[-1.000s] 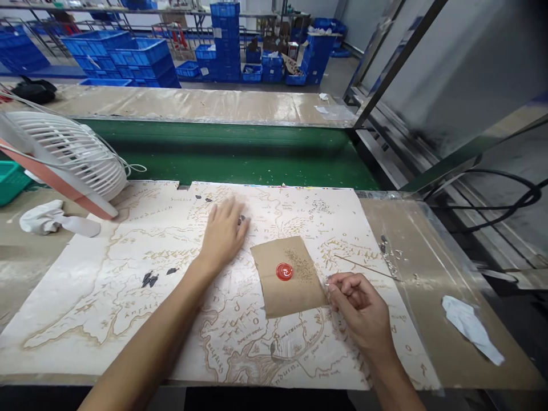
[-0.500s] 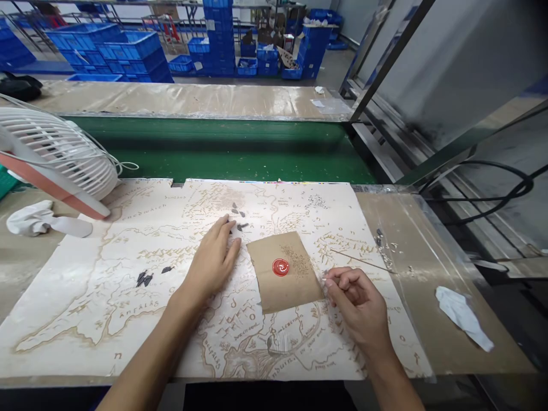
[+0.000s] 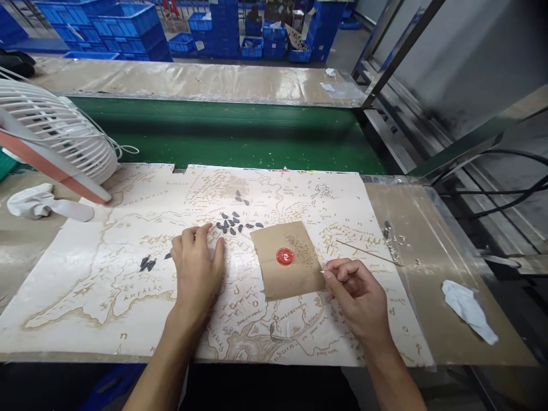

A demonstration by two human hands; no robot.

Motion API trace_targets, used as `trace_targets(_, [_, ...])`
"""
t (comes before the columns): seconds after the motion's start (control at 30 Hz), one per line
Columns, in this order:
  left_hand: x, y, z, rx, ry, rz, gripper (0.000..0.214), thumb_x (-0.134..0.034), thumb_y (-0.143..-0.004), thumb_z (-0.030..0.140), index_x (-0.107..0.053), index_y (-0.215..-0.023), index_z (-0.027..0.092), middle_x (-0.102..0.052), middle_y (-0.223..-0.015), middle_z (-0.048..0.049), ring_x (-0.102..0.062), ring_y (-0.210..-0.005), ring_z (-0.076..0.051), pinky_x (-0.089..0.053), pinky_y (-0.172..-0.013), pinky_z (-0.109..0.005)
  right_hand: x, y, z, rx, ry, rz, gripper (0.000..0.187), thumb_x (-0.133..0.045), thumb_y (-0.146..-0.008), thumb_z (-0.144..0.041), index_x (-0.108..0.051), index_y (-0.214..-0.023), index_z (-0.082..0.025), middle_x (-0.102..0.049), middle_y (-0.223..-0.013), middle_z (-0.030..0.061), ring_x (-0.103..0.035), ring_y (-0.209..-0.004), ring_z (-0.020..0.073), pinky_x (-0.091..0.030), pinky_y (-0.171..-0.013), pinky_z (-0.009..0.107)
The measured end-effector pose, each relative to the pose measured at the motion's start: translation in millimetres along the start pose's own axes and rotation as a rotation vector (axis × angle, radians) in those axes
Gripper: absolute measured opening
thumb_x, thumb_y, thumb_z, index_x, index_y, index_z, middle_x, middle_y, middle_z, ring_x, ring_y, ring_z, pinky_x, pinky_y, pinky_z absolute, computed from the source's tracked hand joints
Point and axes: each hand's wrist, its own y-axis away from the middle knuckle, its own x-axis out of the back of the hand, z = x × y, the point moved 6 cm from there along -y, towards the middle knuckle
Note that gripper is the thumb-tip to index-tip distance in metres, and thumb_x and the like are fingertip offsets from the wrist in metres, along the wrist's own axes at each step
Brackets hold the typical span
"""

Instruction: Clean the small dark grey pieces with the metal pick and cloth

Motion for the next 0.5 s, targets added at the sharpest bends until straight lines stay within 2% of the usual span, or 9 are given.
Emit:
trace_targets(0.13, [-4.2, -22, -4, -0.045, 0.002, -0.102, 0.038, -0.052, -0.114, 0.032, -0.075, -0.142, 0.021, -0.07, -0.128, -0.0217, -0.059, -0.118, -0.045, -0.054, -0.107, -0.068, 0, 0, -1, 0.0, 0.0, 0.002, 0.035, -0.09, -0.099, -0.033, -0.06, -0.082, -0.026, -0.073, -0.096, 0.0053, -0.06, -0.073, 0.0171, -0.044, -0.058, 0.03])
trace_targets(0.27, [-7.9, -38, -13, -0.072, 0.026, -0.174, 0.027, -0.055, -0.109, 0.026, -0.08, -0.12, 0.023, -0.071, -0.12, -0.0178, -0.061, -0.115, -0.042, -0.056, -0.105, -0.065, 0, 0, -2, -0.001, -0.003, -0.016, 0.035, -0.089, -0.099, -0.033, -0.06, -0.083, -0.026, -0.073, -0.095, 0.005, -0.064, -0.076, 0.0186, -0.048, -0.062, 0.031])
trace_targets(0.4, [-6.7, -37, -19, -0.046, 0.16, -0.202, 0.017, -0.06, -0.106, 0.028, -0.075, -0.111, 0.023, -0.071, -0.115, -0.0142, -0.068, -0.11, -0.036, -0.059, -0.103, -0.058, -4, -2, -11, 0.046, 0.051, -0.041, 0.031, -0.083, -0.104, -0.028, -0.057, -0.086, -0.027, -0.074, -0.098, 0.0047, -0.07, -0.089, 0.0209, -0.054, -0.074, 0.033])
trace_targets(0.5, [-1.2, -30, -17, -0.002, 0.229, -0.251, 0.014, -0.062, -0.104, 0.033, -0.073, -0.107, 0.023, -0.074, -0.11, -0.0114, -0.07, -0.102, -0.032, -0.059, -0.097, -0.053, -16, -5, -26, 0.097, 0.178, -0.134, 0.029, -0.074, -0.109, -0.024, -0.053, -0.089, -0.028, -0.074, -0.101, 0.0046, -0.067, -0.086, 0.0202, -0.051, -0.072, 0.034])
